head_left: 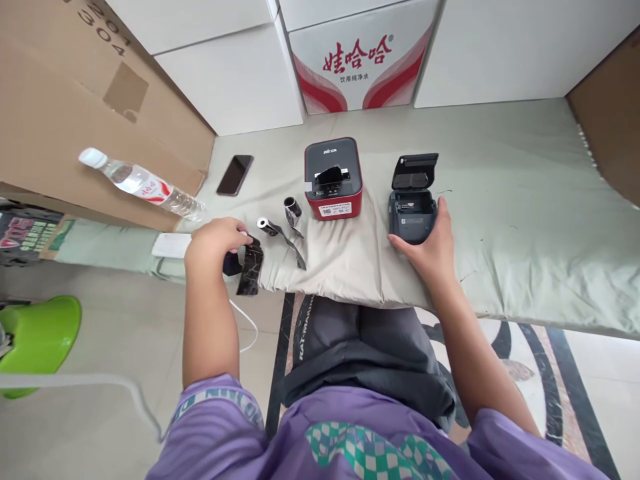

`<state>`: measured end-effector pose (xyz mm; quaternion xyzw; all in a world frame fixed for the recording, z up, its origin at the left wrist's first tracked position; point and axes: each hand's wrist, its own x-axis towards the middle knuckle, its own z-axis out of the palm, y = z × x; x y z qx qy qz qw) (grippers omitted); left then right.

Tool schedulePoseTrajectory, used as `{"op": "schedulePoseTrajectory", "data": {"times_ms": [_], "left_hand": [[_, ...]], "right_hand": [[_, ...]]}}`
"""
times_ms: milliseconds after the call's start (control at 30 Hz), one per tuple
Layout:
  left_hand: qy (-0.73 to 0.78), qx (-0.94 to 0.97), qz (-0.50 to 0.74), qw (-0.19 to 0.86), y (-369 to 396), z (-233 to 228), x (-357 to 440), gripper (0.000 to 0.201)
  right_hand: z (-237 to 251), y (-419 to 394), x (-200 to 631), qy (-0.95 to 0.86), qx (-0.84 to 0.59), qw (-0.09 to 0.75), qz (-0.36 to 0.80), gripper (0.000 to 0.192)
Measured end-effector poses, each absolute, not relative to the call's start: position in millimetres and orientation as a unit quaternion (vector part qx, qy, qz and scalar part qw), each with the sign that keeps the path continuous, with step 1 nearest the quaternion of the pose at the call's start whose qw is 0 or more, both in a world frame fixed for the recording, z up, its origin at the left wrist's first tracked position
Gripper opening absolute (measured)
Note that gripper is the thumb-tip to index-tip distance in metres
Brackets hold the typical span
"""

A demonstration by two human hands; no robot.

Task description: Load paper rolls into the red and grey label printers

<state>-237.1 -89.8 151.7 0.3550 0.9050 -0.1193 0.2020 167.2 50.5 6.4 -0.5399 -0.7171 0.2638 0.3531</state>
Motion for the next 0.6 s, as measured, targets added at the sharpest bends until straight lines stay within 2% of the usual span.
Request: {"op": "schedulePoseTrajectory", "data": {"times_ms": [100,267,367,433,500,533,600], "left_hand": [[0.903,0.393,-0.053,0.163,-101.8,177.7,-225.9,0.038],[0.828,0.490,0.253,0.096,-123.6,227.2,-192.0,0.031],[0.742,0.506,0.429,0.094,-110.6,235.7,-163.9,0.022],[0.666,0.508,0.520,0.167,-87.1,227.8,-140.9,0.021],[0.575,0.496,0.582,0.290,-55.3,210.2,-109.8,0.027],[0.532,0.473,0.602,0.361,-38.2,198.9,-90.4,0.032],[0.497,0.442,0.586,0.463,-5.0,174.1,-46.2,0.052]], "right_hand": [[3.6,51.8,168.2,-0.725,-0.527,0.361,0.257,0.131],[0.6,50.9,170.4,-0.734,-0.512,0.370,0.249,0.127],[9.5,47.2,173.5,-0.745,-0.494,0.384,0.231,0.117],[26.1,43.7,176.3,-0.750,-0.480,0.409,0.201,0.095],[51.5,41.9,178.5,-0.759,-0.456,0.429,0.180,0.066],[66.2,43.0,178.8,-0.767,-0.436,0.435,0.179,0.053],[94.5,52.0,176.8,-0.782,-0.385,0.448,0.201,0.042]]}}
